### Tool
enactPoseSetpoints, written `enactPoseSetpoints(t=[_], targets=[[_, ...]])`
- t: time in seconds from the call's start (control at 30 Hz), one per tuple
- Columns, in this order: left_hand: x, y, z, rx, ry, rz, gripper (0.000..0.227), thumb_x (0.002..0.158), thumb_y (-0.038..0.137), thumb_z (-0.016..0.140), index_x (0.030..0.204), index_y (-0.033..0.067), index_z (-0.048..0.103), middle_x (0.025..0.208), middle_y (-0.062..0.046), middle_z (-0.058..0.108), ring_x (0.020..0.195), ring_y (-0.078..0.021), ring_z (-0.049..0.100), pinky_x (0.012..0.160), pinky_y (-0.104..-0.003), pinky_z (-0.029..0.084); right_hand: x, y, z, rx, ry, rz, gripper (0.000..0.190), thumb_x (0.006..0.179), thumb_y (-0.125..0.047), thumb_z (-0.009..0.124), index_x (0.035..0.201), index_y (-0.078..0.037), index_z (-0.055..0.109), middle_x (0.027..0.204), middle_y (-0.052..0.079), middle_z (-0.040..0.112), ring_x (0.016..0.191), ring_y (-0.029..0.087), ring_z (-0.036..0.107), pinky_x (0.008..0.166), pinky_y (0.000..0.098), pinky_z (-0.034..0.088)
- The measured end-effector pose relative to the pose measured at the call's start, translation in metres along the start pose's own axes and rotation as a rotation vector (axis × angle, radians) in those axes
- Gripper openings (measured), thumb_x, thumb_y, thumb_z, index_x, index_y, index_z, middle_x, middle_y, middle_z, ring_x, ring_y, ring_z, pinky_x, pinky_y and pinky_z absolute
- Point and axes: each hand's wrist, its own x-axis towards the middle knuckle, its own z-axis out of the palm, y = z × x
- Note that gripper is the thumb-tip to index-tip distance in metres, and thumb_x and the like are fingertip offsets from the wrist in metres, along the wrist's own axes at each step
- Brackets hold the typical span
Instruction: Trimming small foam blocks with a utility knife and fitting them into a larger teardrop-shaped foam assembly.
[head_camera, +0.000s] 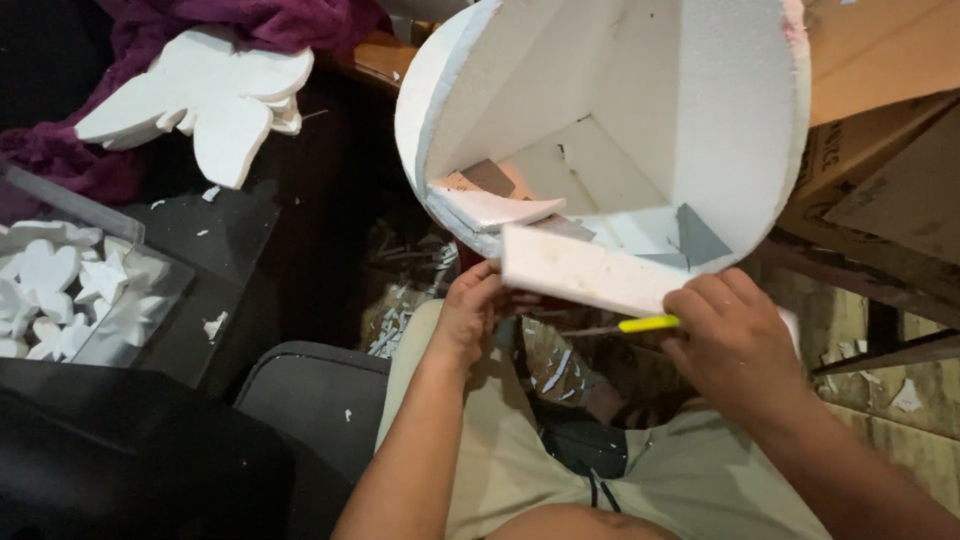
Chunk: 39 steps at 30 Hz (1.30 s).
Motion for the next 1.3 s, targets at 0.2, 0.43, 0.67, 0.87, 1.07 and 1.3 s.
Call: enactPoseSetpoints(t=[0.2, 0.43, 0.67, 0.87, 1.07, 1.3], targets=[[-0.008, 0.011, 0.006, 0.049, -0.003, 0.017, 0.024, 0.085, 0.014, 0.072, 0.107, 0.0026, 0.07, 0.096, -0.018, 0.078, 0.082, -0.0327, 0.076, 0.079, -0.041, 0.062, 0.011, 0.014, -0.025, 0.354, -0.225, 0.618, 0.028, 0.073, -0.014, 0.083, 0.101, -0.016, 0.078, 0.102, 0.006, 0.075, 0.093, 0.024, 0.067, 0.083, 0.036, 0.049], [-0.012, 0.019, 0.019, 0.191, 0.035, -0.032, 0.028, 0.087, 0.016, 0.071, 0.112, 0.0037, 0.071, 0.087, -0.018, 0.076, 0.064, -0.0266, 0.072, 0.064, -0.034, 0.058, 0.036, -0.024, -0.044, 0.741, -0.382, 1.132, 0.02, 0.094, -0.025, 0.079, 0.086, -0.007, 0.073, 0.077, 0.01, 0.063, 0.069, 0.025, 0.054, 0.065, 0.0388, 0.041], [0.006, -0.01, -0.009, 0.164, -0.024, -0.034, 0.028, 0.079, 0.015, 0.077, 0.104, 0.0054, 0.068, 0.08, -0.02, 0.075, 0.067, -0.0289, 0.076, 0.062, -0.036, 0.061, 0.016, -0.012, 0.007, 0.89, -0.224, 1.02, 0.024, 0.085, -0.02, 0.086, 0.099, -0.001, 0.083, 0.074, 0.015, 0.069, 0.072, 0.025, 0.059, 0.066, 0.0352, 0.045], [-0.006, -0.001, 0.014, 0.127, 0.022, -0.06, 0.037, 0.083, 0.028, 0.082, 0.1, -0.001, 0.066, 0.072, -0.022, 0.071, 0.059, -0.0319, 0.073, 0.057, -0.043, 0.062, 0.043, 0.003, -0.022, 0.598, -0.498, 0.864, 0.023, 0.086, -0.023, 0.081, 0.104, -0.009, 0.085, 0.091, 0.021, 0.081, 0.093, 0.038, 0.074, 0.083, 0.0432, 0.054], [-0.014, 0.011, 0.033, 0.241, 0.19, -0.08, 0.058, 0.074, 0.031, 0.079, 0.12, -0.0027, 0.072, 0.114, -0.012, 0.075, 0.104, -0.026, 0.07, 0.092, -0.037, 0.059, 0.092, 0.006, -0.036, 0.352, -0.683, 0.848, 0.027, 0.095, -0.034, 0.071, 0.119, -0.027, 0.082, 0.103, 0.005, 0.079, 0.085, 0.023, 0.064, 0.069, 0.0358, 0.044], [-0.003, -0.006, 0.035, 0.062, 0.261, 0.009, 0.037, 0.08, 0.025, 0.081, 0.097, -0.0068, 0.073, 0.084, -0.015, 0.071, 0.062, -0.0273, 0.065, 0.049, -0.038, 0.062, 0.054, 0.05, 0.044, -0.042, -0.155, 0.207, 0.037, 0.089, -0.015, 0.065, 0.124, -0.019, 0.075, 0.113, 0.001, 0.075, 0.102, 0.031, 0.059, 0.071, 0.0464, 0.054]])
